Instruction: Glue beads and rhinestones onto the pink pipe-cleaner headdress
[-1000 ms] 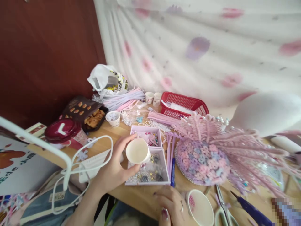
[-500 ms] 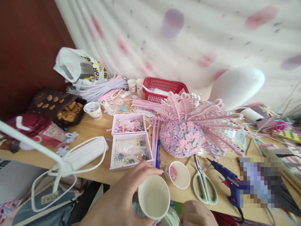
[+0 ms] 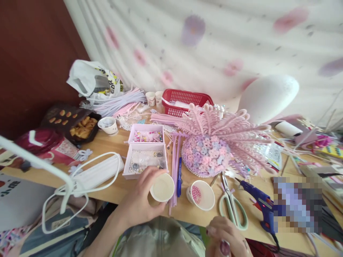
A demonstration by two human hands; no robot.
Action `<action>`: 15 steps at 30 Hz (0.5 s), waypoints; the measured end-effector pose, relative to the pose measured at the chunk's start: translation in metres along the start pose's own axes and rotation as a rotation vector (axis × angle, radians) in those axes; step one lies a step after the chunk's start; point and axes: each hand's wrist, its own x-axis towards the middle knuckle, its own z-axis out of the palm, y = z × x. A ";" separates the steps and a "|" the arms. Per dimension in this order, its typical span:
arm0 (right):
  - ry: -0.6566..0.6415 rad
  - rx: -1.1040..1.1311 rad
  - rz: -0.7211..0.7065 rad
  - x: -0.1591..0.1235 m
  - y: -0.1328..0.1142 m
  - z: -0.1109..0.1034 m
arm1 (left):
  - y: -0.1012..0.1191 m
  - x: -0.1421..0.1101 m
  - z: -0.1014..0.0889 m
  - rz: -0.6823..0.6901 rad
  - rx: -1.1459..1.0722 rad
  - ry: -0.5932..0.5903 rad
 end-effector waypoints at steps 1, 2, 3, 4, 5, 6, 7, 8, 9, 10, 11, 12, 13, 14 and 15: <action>0.097 -0.032 0.028 -0.002 0.003 0.005 | -0.003 0.002 -0.001 0.005 0.008 0.016; 0.183 -0.101 0.027 -0.004 0.007 0.009 | -0.007 0.003 -0.002 0.010 0.020 0.033; 0.232 -0.177 0.065 -0.005 0.010 0.014 | -0.010 0.005 -0.003 0.015 0.035 0.053; 0.236 -0.227 0.133 -0.006 0.012 0.019 | -0.013 0.007 -0.004 0.020 0.053 0.074; 0.215 -0.264 0.183 -0.006 0.015 0.023 | -0.014 0.008 -0.003 0.025 0.073 0.095; 0.183 -0.286 0.230 -0.007 0.016 0.026 | -0.015 0.009 -0.002 0.027 0.092 0.115; 0.157 -0.296 0.264 -0.008 0.018 0.030 | -0.014 0.010 0.000 0.031 0.108 0.133; 0.144 -0.296 0.282 -0.010 0.019 0.033 | -0.012 0.011 0.002 0.036 0.119 0.145; 0.144 -0.289 0.299 -0.012 0.020 0.036 | -0.008 0.012 0.005 0.047 0.123 0.148; 0.154 -0.270 0.323 -0.015 0.022 0.038 | -0.003 0.012 0.008 0.060 0.119 0.143; 0.170 -0.246 0.345 -0.018 0.023 0.041 | 0.002 0.013 0.011 0.073 0.106 0.134; 0.191 -0.227 0.369 -0.022 0.024 0.042 | 0.008 0.014 0.015 0.081 0.086 0.122; 0.213 -0.211 0.384 -0.025 0.025 0.043 | 0.014 0.016 0.018 0.082 0.058 0.112; 0.241 -0.200 0.398 -0.027 0.026 0.042 | 0.020 0.018 0.022 0.072 0.025 0.100; 0.274 -0.193 0.414 -0.028 0.026 0.041 | 0.025 0.021 0.026 0.057 -0.012 0.084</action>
